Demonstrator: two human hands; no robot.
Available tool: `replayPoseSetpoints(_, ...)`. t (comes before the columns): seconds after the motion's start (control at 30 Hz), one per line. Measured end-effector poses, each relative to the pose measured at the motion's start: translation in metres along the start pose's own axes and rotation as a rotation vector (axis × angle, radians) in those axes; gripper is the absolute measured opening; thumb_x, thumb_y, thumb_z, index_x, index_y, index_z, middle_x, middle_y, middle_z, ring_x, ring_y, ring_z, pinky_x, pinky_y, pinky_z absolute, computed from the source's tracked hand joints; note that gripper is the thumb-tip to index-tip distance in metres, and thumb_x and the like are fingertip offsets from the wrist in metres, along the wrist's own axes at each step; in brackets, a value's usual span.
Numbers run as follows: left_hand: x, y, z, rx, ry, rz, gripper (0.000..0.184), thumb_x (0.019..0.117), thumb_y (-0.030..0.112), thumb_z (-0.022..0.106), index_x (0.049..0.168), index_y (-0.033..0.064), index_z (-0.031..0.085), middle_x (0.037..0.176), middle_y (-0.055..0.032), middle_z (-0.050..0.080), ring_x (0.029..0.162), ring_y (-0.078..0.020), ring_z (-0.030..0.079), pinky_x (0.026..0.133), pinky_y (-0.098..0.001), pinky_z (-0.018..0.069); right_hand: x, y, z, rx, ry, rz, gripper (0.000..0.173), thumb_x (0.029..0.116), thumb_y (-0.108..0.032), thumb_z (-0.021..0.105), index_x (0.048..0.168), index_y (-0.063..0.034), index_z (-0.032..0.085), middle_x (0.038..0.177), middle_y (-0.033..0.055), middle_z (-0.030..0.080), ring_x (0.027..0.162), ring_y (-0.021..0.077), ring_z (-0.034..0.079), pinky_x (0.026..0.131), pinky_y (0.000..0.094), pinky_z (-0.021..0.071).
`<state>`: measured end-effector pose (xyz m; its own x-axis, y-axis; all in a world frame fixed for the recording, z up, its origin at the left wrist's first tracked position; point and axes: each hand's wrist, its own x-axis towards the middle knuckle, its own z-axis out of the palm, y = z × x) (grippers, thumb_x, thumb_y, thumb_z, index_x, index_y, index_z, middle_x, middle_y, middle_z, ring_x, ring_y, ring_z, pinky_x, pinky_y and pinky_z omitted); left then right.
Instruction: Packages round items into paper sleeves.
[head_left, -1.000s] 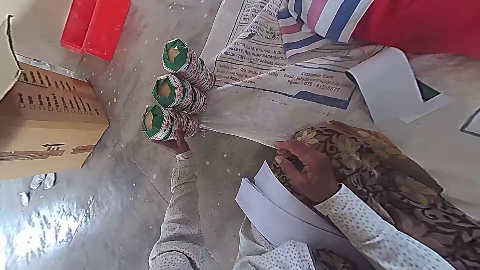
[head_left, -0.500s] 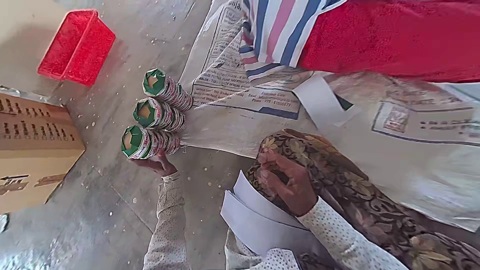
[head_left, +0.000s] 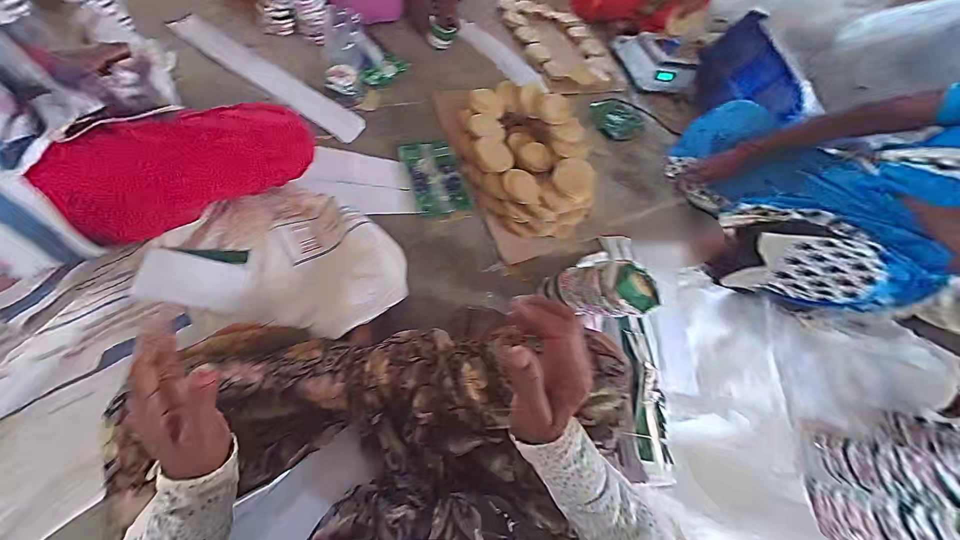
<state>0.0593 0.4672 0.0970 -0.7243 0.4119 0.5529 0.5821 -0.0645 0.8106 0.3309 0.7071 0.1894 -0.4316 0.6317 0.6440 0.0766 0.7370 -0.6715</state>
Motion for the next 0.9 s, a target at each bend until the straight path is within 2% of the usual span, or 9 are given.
replayPoseSetpoints(0.1, 0.030, 0.045, 0.120, -0.275, -0.357, -0.168, 0.070, 0.1030, 0.052, 0.052, 0.142, -0.0055, 0.050, 0.152, -0.0136, 0.050, 0.141, -0.0168, 0.047, 0.117, -0.0382, 0.0409, 0.023, 0.054, -0.090, -0.301, 0.380, 0.019, 0.057, 0.1056, -0.047, 0.050, 0.125, 0.0059, 0.059, 0.131, 0.0182, 0.060, 0.131, 0.0211, 0.052, 0.111, 0.0385, 0.0428)
replayPoseSetpoints(0.17, 0.032, 0.070, 0.197, -0.356, -0.581, -0.381, 0.075, 0.1017, 0.056, 0.049, 0.141, -0.0072, 0.050, 0.147, -0.0158, 0.054, 0.135, -0.0174, 0.053, 0.112, -0.0376, 0.0460, 0.030, 0.091, -0.139, -0.286, 0.512, 0.302, 0.065, 0.1030, -0.038, 0.048, 0.140, 0.0160, 0.044, 0.148, 0.0313, 0.044, 0.142, 0.0288, 0.043, 0.115, 0.0390, 0.0378)
replayPoseSetpoints(0.27, 0.023, 0.106, 0.303, -0.436, -0.829, -0.886, 0.062, 0.1099, 0.044, 0.032, 0.149, -0.0016, 0.045, 0.152, -0.0174, 0.049, 0.140, -0.0263, 0.048, 0.112, -0.0473, 0.0424, 0.035, 0.135, -0.187, 0.044, 0.526, 0.979, 0.068, 0.1109, -0.049, 0.018, 0.151, 0.0007, 0.042, 0.152, 0.0182, 0.049, 0.137, 0.0229, 0.049, 0.110, 0.0431, 0.0414)
replayPoseSetpoints(0.37, 0.011, 0.123, 0.400, -0.444, -0.812, -1.260, 0.070, 0.1091, 0.055, 0.025, 0.149, 0.0013, 0.046, 0.153, -0.0216, 0.046, 0.142, -0.0372, 0.042, 0.108, -0.0651, 0.0356, 0.022, 0.176, -0.205, 0.324, 0.427, 1.330, 0.098, 0.0985, -0.072, -0.006, 0.154, -0.0031, 0.036, 0.147, 0.0252, 0.049, 0.129, 0.0346, 0.053, 0.099, 0.0546, 0.0454)
replayPoseSetpoints(0.43, 0.000, 0.124, 0.448, -0.441, -0.803, -1.285, 0.070, 0.1084, 0.056, 0.028, 0.151, 0.0026, 0.045, 0.155, -0.0218, 0.044, 0.143, -0.0376, 0.040, 0.109, -0.0649, 0.0339, 0.009, 0.186, -0.201, 0.512, 0.383, 1.390, 0.106, 0.0918, -0.080, -0.008, 0.161, -0.0084, 0.028, 0.160, 0.0238, 0.037, 0.142, 0.0393, 0.043, 0.107, 0.0618, 0.0412)
replayPoseSetpoints(0.53, -0.013, 0.129, 0.494, -0.292, -0.851, -1.140, 0.067, 0.1088, 0.049, 0.040, 0.151, -0.0029, 0.041, 0.158, -0.0242, 0.040, 0.150, -0.0336, 0.034, 0.122, -0.0530, 0.0271, -0.002, 0.198, -0.183, 0.647, 0.378, 1.428, 0.109, 0.0863, -0.088, -0.005, 0.160, -0.0167, 0.033, 0.158, 0.0196, 0.043, 0.139, 0.0409, 0.047, 0.101, 0.0674, 0.0444)
replayPoseSetpoints(0.6, -0.018, 0.133, 0.512, -0.237, -0.953, -1.109, 0.070, 0.1092, 0.052, 0.035, 0.151, -0.0040, 0.042, 0.157, -0.0259, 0.040, 0.150, -0.0342, 0.034, 0.122, -0.0526, 0.0264, -0.001, 0.203, -0.174, 0.743, 0.399, 1.397, 0.101, 0.0889, -0.086, -0.002, 0.159, -0.0232, 0.036, 0.156, 0.0137, 0.047, 0.139, 0.0361, 0.049, 0.103, 0.0646, 0.0451)
replayPoseSetpoints(0.73, -0.012, 0.144, 0.522, -0.341, -1.117, -1.065, 0.065, 0.1118, 0.046, 0.024, 0.148, -0.0032, 0.047, 0.152, -0.0236, 0.047, 0.144, -0.0279, 0.043, 0.119, -0.0454, 0.0330, 0.004, 0.214, -0.163, 0.920, 0.545, 1.184, 0.083, 0.1008, -0.071, 0.005, 0.141, -0.0134, 0.050, 0.126, 0.0092, 0.068, 0.116, 0.0224, 0.066, 0.093, 0.0469, 0.0581)
replayPoseSetpoints(0.9, -0.008, 0.139, 0.523, -0.464, -1.190, -0.983, 0.060, 0.1133, 0.038, 0.019, 0.146, -0.0029, 0.048, 0.146, -0.0206, 0.053, 0.135, -0.0180, 0.052, 0.114, -0.0349, 0.0394, 0.010, 0.218, -0.160, 0.996, 0.520, 1.230, 0.086, 0.0987, -0.075, 0.006, 0.137, -0.0138, 0.054, 0.121, 0.0101, 0.070, 0.111, 0.0248, 0.068, 0.088, 0.0503, 0.0594)
